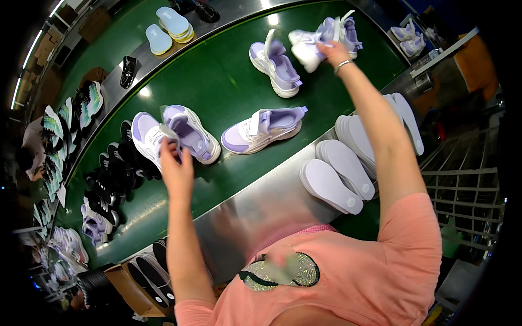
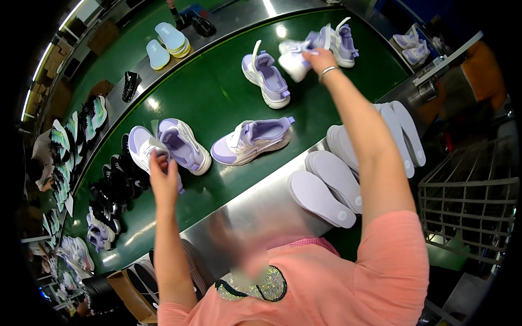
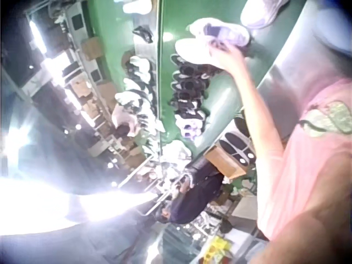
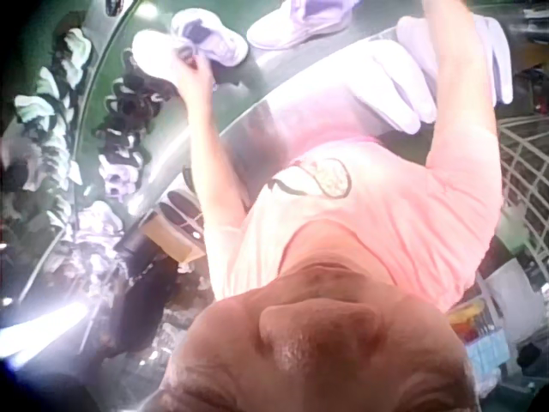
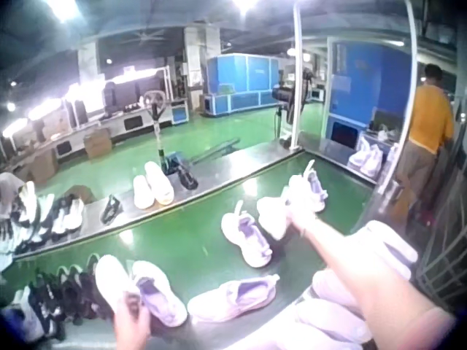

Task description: The person rearranges various pairs of sneakers on a conveyor belt, matching them together and aligning them in rows. The person also handles a stack of white shoe insoles, moving them from the belt into a large bag on the floor.

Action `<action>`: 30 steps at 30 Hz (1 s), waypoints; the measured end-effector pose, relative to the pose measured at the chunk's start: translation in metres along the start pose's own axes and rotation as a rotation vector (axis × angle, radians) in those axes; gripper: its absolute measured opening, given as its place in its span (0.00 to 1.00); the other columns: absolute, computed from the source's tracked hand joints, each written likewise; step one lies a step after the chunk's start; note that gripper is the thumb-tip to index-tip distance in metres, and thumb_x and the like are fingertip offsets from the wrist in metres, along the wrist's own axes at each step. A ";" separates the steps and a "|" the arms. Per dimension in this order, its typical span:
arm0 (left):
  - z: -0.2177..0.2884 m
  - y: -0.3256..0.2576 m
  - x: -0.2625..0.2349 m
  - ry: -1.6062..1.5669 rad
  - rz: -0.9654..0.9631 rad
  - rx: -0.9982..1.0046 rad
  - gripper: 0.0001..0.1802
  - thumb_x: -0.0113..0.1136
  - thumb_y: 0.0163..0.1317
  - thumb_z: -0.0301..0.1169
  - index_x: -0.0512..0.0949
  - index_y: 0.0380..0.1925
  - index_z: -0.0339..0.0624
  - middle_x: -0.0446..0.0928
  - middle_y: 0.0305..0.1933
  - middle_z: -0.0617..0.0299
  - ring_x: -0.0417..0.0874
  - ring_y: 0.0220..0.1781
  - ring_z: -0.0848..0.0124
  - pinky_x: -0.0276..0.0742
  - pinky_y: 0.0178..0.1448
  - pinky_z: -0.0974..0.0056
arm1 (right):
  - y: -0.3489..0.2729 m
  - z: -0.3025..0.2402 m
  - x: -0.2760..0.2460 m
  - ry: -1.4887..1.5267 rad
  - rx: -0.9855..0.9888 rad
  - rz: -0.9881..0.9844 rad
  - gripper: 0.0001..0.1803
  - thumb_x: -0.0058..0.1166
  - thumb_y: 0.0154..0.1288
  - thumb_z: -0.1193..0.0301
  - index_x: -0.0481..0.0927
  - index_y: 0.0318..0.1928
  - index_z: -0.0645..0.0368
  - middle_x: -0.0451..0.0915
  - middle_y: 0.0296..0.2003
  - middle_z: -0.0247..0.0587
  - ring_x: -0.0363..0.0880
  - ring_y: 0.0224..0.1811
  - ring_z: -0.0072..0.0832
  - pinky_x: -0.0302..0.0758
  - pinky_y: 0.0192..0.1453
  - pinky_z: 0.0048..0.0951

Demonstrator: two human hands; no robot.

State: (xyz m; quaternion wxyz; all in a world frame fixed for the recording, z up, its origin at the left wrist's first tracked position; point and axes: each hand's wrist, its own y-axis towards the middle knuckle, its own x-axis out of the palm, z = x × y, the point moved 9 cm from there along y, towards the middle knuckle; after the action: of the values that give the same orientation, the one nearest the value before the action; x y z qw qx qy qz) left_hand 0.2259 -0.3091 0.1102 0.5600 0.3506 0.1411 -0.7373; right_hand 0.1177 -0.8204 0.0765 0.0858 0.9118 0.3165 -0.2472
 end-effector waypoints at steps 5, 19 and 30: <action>-0.015 -0.058 -0.013 0.586 0.442 0.084 0.34 0.58 0.46 0.34 0.58 0.52 0.33 0.64 0.47 0.43 0.65 0.48 0.53 0.57 0.55 0.58 | 0.013 -0.003 -0.022 -0.593 -0.151 -0.109 0.17 0.53 0.45 0.63 0.76 0.35 0.62 0.76 0.34 0.49 0.74 0.37 0.38 0.69 0.43 0.30; -0.171 0.005 0.022 -0.409 0.139 -0.615 0.31 0.43 0.39 0.18 0.60 0.51 0.38 0.71 0.42 0.48 0.75 0.42 0.59 0.70 0.44 0.63 | -0.115 -0.072 0.169 -1.012 -0.585 -0.579 0.25 0.57 0.38 0.52 0.77 0.39 0.48 0.54 0.56 0.55 0.56 0.57 0.42 0.50 0.60 0.42; -0.120 -0.088 0.042 -0.582 0.275 -0.375 0.28 0.55 0.47 0.40 0.65 0.44 0.32 0.71 0.42 0.43 0.72 0.43 0.52 0.68 0.46 0.58 | -0.191 -0.084 0.145 -0.923 -0.495 -0.533 0.12 0.48 0.44 0.65 0.77 0.24 0.62 0.75 0.26 0.52 0.74 0.32 0.47 0.69 0.37 0.41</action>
State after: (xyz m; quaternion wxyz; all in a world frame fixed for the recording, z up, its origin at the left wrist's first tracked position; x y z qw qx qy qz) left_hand 0.1818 -0.2381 -0.0198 0.7249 0.0333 0.0604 -0.6854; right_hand 0.1308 -0.5661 0.0756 0.3601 0.5517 0.5128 -0.5504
